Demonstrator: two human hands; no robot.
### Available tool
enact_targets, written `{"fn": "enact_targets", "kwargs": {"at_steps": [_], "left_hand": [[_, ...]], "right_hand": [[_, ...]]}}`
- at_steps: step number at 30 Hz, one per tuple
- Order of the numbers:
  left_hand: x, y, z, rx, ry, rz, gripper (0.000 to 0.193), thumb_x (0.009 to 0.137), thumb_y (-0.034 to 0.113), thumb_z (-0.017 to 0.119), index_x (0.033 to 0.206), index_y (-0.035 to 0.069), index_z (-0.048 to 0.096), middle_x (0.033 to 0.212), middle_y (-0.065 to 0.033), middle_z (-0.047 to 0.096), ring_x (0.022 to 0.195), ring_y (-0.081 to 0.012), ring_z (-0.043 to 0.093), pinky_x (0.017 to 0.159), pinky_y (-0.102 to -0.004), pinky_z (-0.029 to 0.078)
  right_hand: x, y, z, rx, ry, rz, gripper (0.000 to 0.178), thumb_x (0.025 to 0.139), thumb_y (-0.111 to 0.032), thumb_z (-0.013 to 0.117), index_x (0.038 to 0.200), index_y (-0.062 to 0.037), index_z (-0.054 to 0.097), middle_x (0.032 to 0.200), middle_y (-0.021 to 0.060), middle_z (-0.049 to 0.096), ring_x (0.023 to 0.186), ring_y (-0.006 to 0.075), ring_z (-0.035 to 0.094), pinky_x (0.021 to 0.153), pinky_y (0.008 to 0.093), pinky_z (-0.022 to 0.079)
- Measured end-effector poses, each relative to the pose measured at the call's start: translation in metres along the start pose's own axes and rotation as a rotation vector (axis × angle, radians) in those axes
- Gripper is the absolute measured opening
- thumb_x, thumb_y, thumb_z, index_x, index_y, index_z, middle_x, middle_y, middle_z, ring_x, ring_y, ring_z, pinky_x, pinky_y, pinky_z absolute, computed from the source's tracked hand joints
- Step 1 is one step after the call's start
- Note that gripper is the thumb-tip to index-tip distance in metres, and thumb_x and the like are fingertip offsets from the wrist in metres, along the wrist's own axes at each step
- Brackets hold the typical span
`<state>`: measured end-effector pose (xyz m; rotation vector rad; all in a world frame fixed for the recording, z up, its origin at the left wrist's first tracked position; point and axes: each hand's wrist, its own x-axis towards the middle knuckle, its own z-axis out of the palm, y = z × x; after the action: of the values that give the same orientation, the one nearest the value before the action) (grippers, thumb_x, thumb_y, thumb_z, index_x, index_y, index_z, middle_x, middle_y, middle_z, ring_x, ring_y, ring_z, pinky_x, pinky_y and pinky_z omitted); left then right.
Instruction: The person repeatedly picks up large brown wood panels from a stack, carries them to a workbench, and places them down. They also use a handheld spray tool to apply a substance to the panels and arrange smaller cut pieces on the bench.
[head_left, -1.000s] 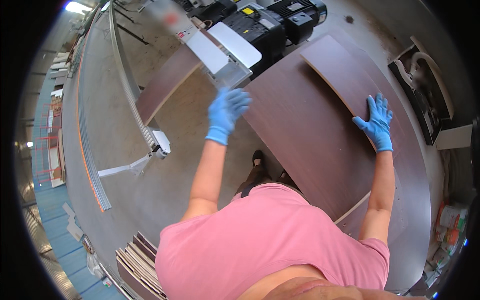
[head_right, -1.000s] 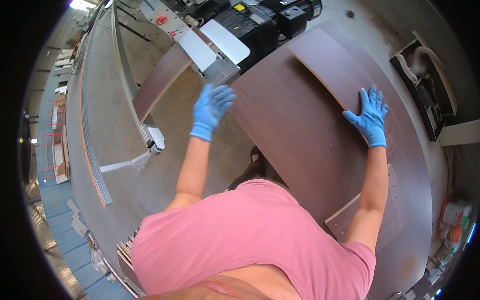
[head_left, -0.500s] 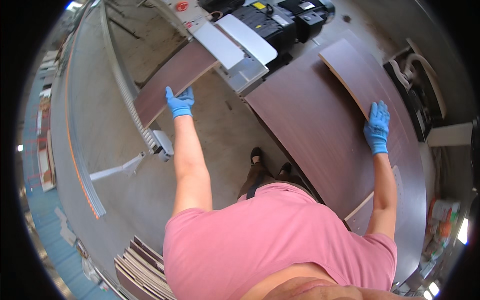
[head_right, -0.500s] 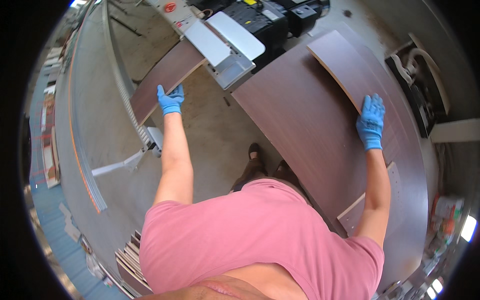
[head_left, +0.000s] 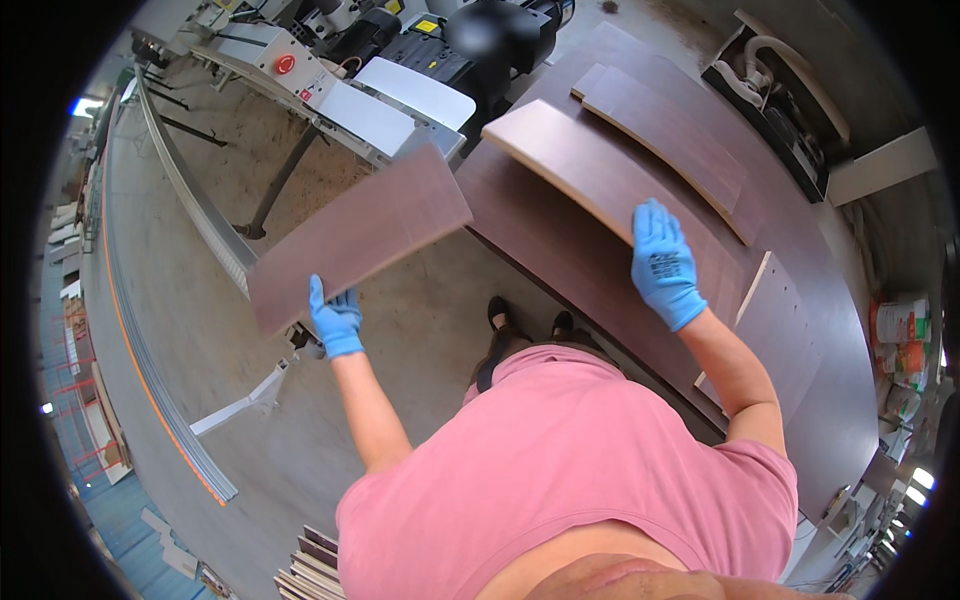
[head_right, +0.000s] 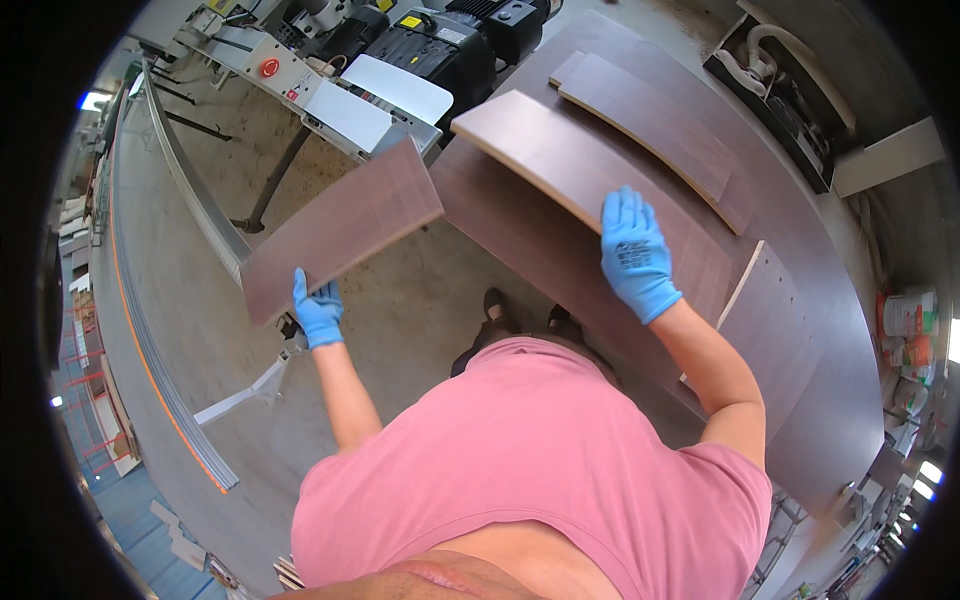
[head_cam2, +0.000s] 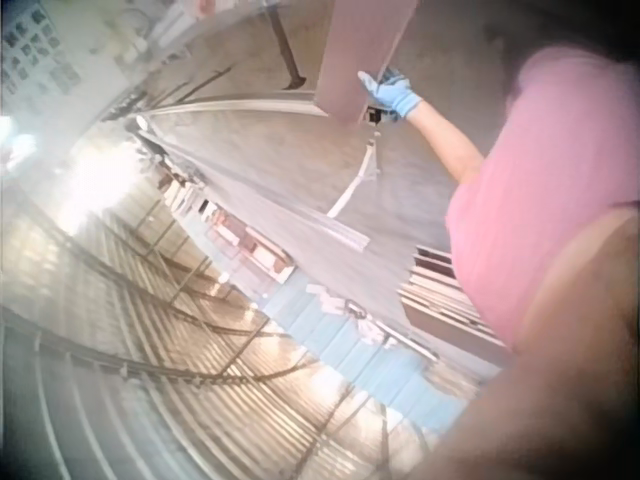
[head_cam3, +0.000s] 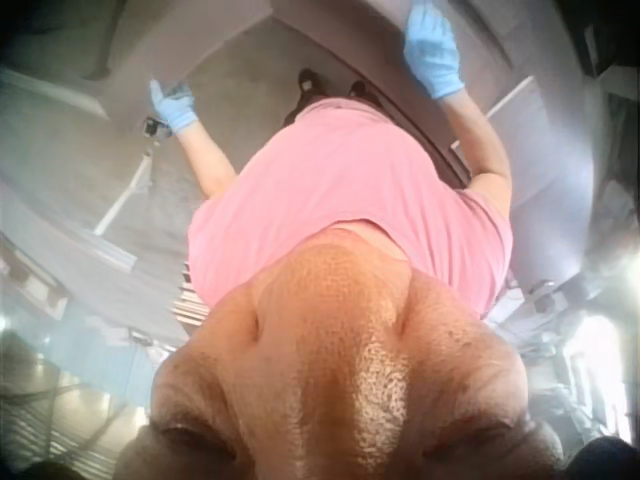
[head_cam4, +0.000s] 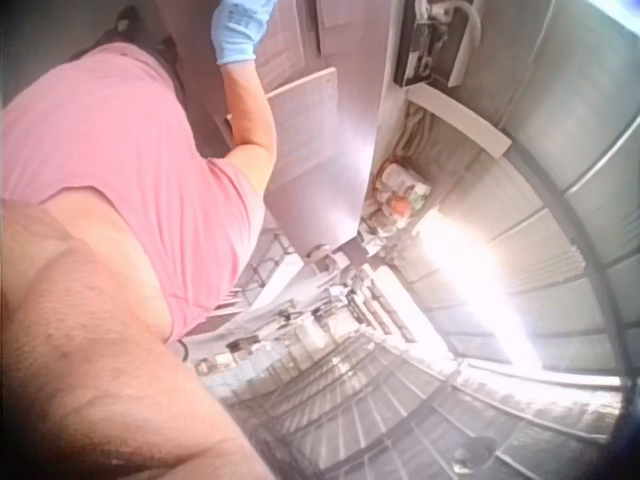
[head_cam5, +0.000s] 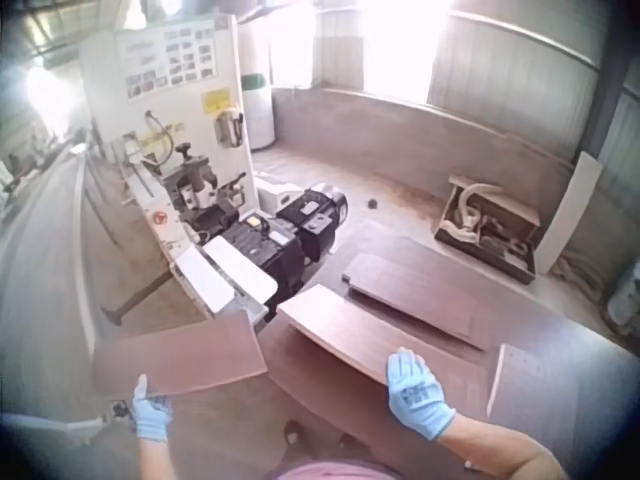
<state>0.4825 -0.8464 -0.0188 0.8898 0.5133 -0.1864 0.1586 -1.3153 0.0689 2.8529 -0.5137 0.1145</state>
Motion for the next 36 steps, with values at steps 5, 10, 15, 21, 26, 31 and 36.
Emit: {"fn": "enact_targets", "kwargs": {"at_steps": [5, 10, 15, 21, 26, 31, 36], "left_hand": [[-0.101, 0.012, -0.009, 0.079, -0.046, -0.069, 0.038, 0.095, 0.027, 0.078, 0.13, 0.014, 0.068, 0.127, -0.0049, 0.073, 0.111, -0.0241, 0.072, 0.091, -0.0433, 0.063], [-0.145, 0.007, -0.001, 0.09, -0.215, -0.148, 0.037, 0.099, 0.027, 0.073, 0.132, 0.012, 0.068, 0.131, -0.0073, 0.072, 0.113, -0.0233, 0.071, 0.091, -0.0409, 0.062], [-0.154, -0.042, 0.063, 0.092, -0.35, -0.25, 0.034, 0.099, 0.024, 0.072, 0.13, 0.011, 0.069, 0.13, -0.0074, 0.071, 0.115, -0.0227, 0.07, 0.095, -0.0411, 0.059], [-0.165, -0.133, 0.166, 0.299, -0.475, -0.409, 0.036, 0.096, 0.021, 0.076, 0.13, 0.013, 0.069, 0.127, -0.004, 0.07, 0.119, -0.0216, 0.066, 0.101, -0.0444, 0.055], [-0.173, -0.228, 0.24, 0.379, -0.624, -0.592, 0.035, 0.093, 0.025, 0.079, 0.126, 0.015, 0.07, 0.125, -0.0036, 0.07, 0.116, -0.023, 0.066, 0.098, -0.0489, 0.056], [-0.173, -0.302, 0.274, 0.383, -0.665, -0.705, 0.043, 0.095, 0.03, 0.077, 0.132, 0.011, 0.067, 0.125, -0.0073, 0.069, 0.12, -0.0269, 0.064, 0.1, -0.0517, 0.058], [-0.205, -0.29, 0.304, 0.774, -0.632, -0.581, 0.057, 0.098, 0.045, 0.071, 0.133, 0.001, 0.061, 0.119, -0.016, 0.071, 0.107, -0.0355, 0.071, 0.085, -0.0498, 0.065]], "right_hand": [[-0.014, -0.016, 0.044, -0.026, 0.019, 0.059, 0.057, 0.091, -0.003, 0.053, 0.145, 0.0089, 0.046, 0.153, 0.0338, 0.045, 0.14, 0.0492, 0.047, 0.119, 0.0549, 0.038], [0.005, 0.016, 0.074, -0.035, -0.053, 0.154, 0.06, 0.096, -0.021, 0.059, 0.151, 0.0004, 0.045, 0.161, 0.0319, 0.037, 0.15, 0.0482, 0.036, 0.122, 0.0619, 0.028], [0.006, 0.06, 0.065, 0.258, -0.088, 0.218, 0.07, 0.098, -0.053, 0.061, 0.151, -0.0089, 0.048, 0.164, 0.0263, 0.036, 0.153, 0.0471, 0.03, 0.12, 0.0655, 0.025], [0.0, 0.109, 0.006, 1.08, -0.026, 0.341, 0.063, 0.1, -0.051, 0.058, 0.139, -0.0018, 0.058, 0.144, 0.022, 0.06, 0.136, 0.0394, 0.055, 0.113, 0.0426, 0.044], [-0.026, 0.129, 0.014, 0.672, 0.025, 0.066, 0.06, 0.095, -0.046, 0.063, 0.137, -0.0035, 0.06, 0.144, 0.0216, 0.058, 0.13, 0.0394, 0.056, 0.106, 0.045, 0.047], [-0.024, 0.164, 0.042, 0.372, 0.191, 0.169, 0.065, 0.088, -0.048, 0.073, 0.139, -0.0091, 0.06, 0.15, 0.0205, 0.055, 0.141, 0.0381, 0.048, 0.115, 0.051, 0.037], [0.037, 0.202, 0.046, 0.217, 0.108, 0.217, 0.088, 0.085, -0.058, 0.073, 0.155, -0.0123, 0.046, 0.161, 0.0206, 0.043, 0.148, 0.0415, 0.039, 0.12, 0.0536, 0.033]]}}
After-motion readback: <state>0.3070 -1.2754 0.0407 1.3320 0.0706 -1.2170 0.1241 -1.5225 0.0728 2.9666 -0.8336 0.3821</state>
